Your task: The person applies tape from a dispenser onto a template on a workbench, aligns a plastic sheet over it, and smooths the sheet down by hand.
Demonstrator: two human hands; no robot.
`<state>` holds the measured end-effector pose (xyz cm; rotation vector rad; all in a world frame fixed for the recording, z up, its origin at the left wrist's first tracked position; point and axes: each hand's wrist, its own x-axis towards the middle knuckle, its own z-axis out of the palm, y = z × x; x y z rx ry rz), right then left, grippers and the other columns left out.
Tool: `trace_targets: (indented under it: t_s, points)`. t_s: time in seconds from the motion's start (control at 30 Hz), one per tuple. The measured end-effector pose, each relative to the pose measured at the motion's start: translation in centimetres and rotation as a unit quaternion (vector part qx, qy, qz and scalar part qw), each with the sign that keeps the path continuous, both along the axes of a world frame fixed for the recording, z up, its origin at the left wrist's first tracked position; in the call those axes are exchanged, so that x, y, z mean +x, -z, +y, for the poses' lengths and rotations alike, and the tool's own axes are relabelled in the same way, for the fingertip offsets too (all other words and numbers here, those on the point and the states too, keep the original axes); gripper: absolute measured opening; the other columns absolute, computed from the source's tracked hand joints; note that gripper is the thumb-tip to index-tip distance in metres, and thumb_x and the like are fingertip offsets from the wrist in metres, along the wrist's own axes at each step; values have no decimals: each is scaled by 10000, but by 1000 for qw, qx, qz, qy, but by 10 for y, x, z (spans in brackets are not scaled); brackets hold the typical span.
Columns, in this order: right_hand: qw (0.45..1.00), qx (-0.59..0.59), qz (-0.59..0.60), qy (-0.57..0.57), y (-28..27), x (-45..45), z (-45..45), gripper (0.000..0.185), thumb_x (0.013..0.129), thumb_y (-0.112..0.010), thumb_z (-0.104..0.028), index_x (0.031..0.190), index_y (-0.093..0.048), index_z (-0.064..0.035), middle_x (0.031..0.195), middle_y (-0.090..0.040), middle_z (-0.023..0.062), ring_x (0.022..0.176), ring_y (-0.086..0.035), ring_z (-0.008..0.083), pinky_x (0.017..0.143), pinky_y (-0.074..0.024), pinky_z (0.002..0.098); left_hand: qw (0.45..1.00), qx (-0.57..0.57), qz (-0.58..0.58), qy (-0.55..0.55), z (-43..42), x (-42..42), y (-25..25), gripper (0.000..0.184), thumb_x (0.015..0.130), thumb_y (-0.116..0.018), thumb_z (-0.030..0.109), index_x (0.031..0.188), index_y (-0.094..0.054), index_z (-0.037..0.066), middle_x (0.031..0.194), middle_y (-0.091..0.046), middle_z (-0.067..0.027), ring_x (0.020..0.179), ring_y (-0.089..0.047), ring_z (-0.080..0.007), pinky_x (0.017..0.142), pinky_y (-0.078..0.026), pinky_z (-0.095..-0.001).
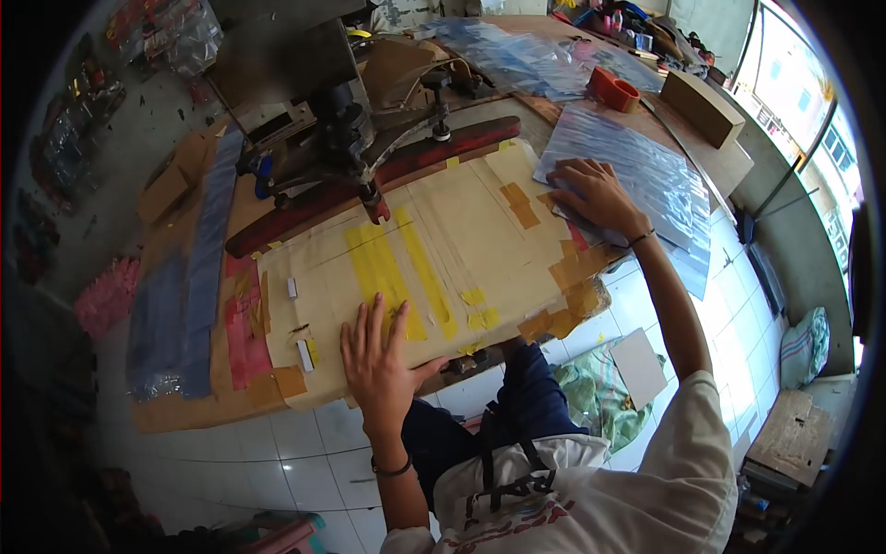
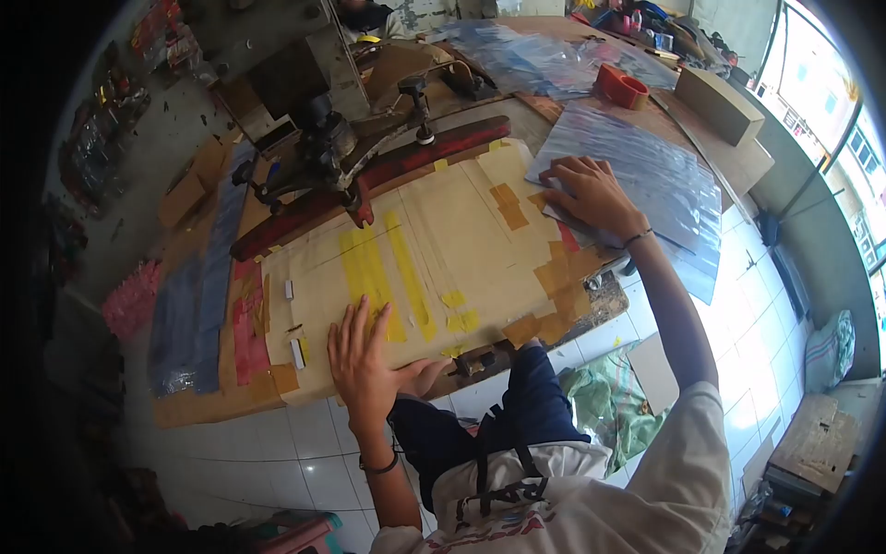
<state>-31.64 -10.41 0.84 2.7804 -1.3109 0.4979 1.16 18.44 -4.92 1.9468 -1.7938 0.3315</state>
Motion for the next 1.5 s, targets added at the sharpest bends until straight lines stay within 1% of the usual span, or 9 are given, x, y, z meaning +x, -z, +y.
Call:
trace_targets:
  t_s: [0.03,0.13,0.23,0.33,0.53,0.63,1.03,1.4,1.5]
  points:
    - [999,42,18,27,-7,8,2,421,991,-649,-411,1344,-655,-181,1294,-601,124,1274,-523,297,1112,-364,447,1000,4,1,-8,1,-2,1,932,614,-889,523,1425,-606,163,1539,-520,-125,1425,-473,-328,1197,-323,-561]
    - [998,34,-33,28,-9,22,5,385,988,-655,-392,1324,-684,-207,1205,-583,117,1230,-524,287,1081,-374,454,1000,8,-7,-1,0,0,-1,938,615,-888,529,1431,-601,167,1541,-518,-123,1426,-472,-329,1199,-320,-560]
    - [999,1,-39,15,12,23,-5,356,988,-656,-368,1308,-701,-218,1218,-564,109,1241,-516,290,1060,-388,451,1000,3,-7,3,0,0,0,948,602,-894,511,1434,-597,168,1542,-516,-123,1427,-471,-330,1201,-318,-560]
    - [997,-28,-71,4,16,21,-4,340,993,-650,-360,1289,-713,-205,1222,-557,101,1251,-509,280,1055,-391,453,1000,1,-7,1,0,0,1,955,591,-897,499,1436,-596,169,1542,-515,-125,1428,-471,-331,1202,-317,-560]
    - [993,-19,-114,-4,24,19,-9,322,979,-674,-351,1251,-732,-189,1204,-574,99,1239,-531,274,1079,-392,460,1000,7,-4,6,0,1,2,971,582,-899,493,1443,-591,168,1543,-513,-132,1429,-469,-337,1206,-313,-558]
    - [994,-21,-110,4,23,20,-8,326,971,-686,-349,1244,-733,-178,1189,-589,98,1222,-549,279,1075,-402,463,1000,5,-6,6,1,1,2,973,581,-900,491,1444,-591,165,1544,-512,-134,1430,-466,-340,1208,-310,-557]
    - [990,-17,-136,-14,22,20,-8,293,1036,-594,-335,1225,-737,-163,1170,-600,102,1207,-559,275,1067,-391,460,1000,6,-11,6,1,1,1,946,623,-883,529,1444,-590,161,1539,-518,-140,1427,-472,-348,1209,-312,-559]
    - [993,-27,-113,-20,24,20,-8,240,1021,-607,-293,1188,-747,-193,1171,-599,88,1223,-548,273,1062,-388,453,1000,11,-13,4,1,0,0,958,617,-880,539,1445,-588,156,1547,-509,-140,1430,-467,-348,1208,-304,-568]
    - [993,-23,-114,-16,22,21,-8,234,1010,-622,-278,1187,-747,-190,1178,-602,87,1225,-548,274,1061,-391,454,999,21,-27,5,1,3,3,985,654,-846,652,1477,-561,192,1575,-481,-153,1420,-484,-366,1207,-305,-585]
